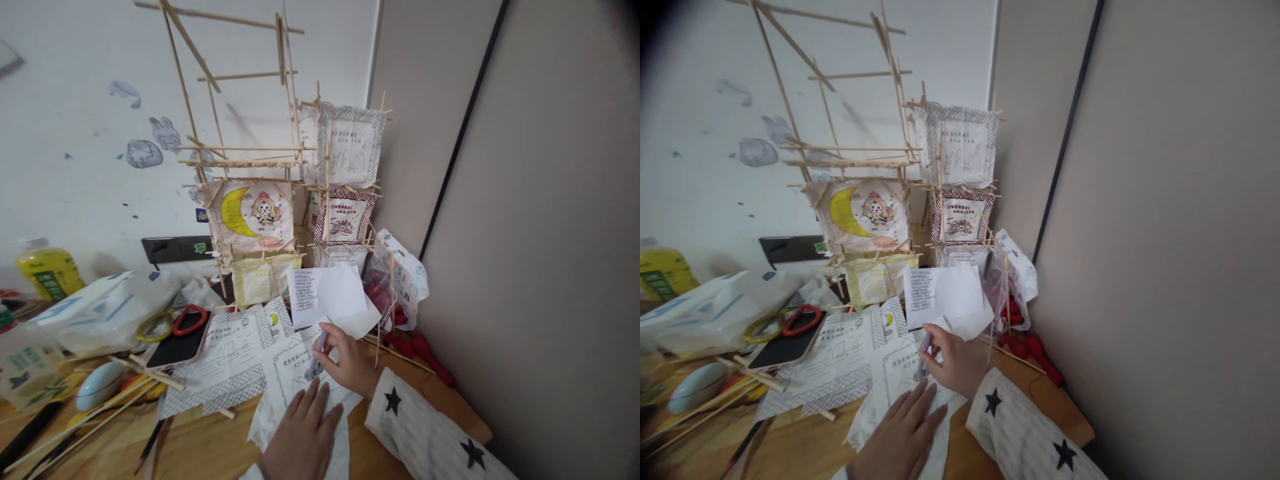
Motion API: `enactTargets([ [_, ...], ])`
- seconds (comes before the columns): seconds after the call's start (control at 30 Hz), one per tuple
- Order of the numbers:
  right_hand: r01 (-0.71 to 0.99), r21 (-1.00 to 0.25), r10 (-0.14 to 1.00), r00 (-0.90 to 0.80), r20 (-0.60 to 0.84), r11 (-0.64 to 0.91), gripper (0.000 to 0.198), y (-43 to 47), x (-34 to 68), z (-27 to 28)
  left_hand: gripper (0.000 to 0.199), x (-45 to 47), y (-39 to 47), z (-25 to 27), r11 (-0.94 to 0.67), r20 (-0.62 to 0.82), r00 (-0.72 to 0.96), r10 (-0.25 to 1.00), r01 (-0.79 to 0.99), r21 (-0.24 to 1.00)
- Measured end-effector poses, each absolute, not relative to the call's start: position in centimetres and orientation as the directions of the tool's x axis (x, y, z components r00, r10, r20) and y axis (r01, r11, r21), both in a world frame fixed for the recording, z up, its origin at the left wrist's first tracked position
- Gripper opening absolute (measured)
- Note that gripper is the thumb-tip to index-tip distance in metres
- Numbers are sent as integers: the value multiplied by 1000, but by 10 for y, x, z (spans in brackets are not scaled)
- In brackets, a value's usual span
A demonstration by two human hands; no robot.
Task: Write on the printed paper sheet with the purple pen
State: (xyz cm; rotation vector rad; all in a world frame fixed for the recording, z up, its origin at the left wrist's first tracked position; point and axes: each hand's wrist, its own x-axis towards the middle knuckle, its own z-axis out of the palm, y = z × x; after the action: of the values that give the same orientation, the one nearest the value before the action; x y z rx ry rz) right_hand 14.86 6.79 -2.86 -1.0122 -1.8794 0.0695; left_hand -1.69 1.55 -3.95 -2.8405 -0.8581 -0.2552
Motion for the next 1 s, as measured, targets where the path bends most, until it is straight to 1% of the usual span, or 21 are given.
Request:
enactTargets([
  [0.13, 555, -471, 653, -184, 734, 686, 47, 67, 147, -26, 52, -17, 16, -41, -818, 193, 824, 533, 560, -128],
  [0.33, 520, -478, 640, -187, 745, 708, 48, 66, 145, -27, 52, -17, 18, -47, -823, 224, 824, 521, 554, -126],
  [0.53, 574, -471, 657, -161, 737, 669, 46, 67, 146, -29, 51, -15, 17, -41, -811, 172, 827, 536, 560, -167],
  [0.7, 541, -472, 646, -185, 740, 696, 43, 67, 146, -28, 52, -16, 14, -39, -807, 169, 826, 538, 563, -179],
  [0.8, 537, -475, 647, -183, 740, 697, 43, 67, 146, -27, 54, -15, 14, -39, -802, 159, 821, 548, 570, -177],
  [0.9, 563, -484, 670, -178, 721, 670, 46, 67, 146, -29, 54, -15, 15, -38, -811, 152, 825, 544, 563, -158],
  [1.0, 555, -479, 657, -172, 734, 680, 45, 68, 147, -30, 53, -16, 15, -39, -816, 167, 825, 540, 561, -137],
])
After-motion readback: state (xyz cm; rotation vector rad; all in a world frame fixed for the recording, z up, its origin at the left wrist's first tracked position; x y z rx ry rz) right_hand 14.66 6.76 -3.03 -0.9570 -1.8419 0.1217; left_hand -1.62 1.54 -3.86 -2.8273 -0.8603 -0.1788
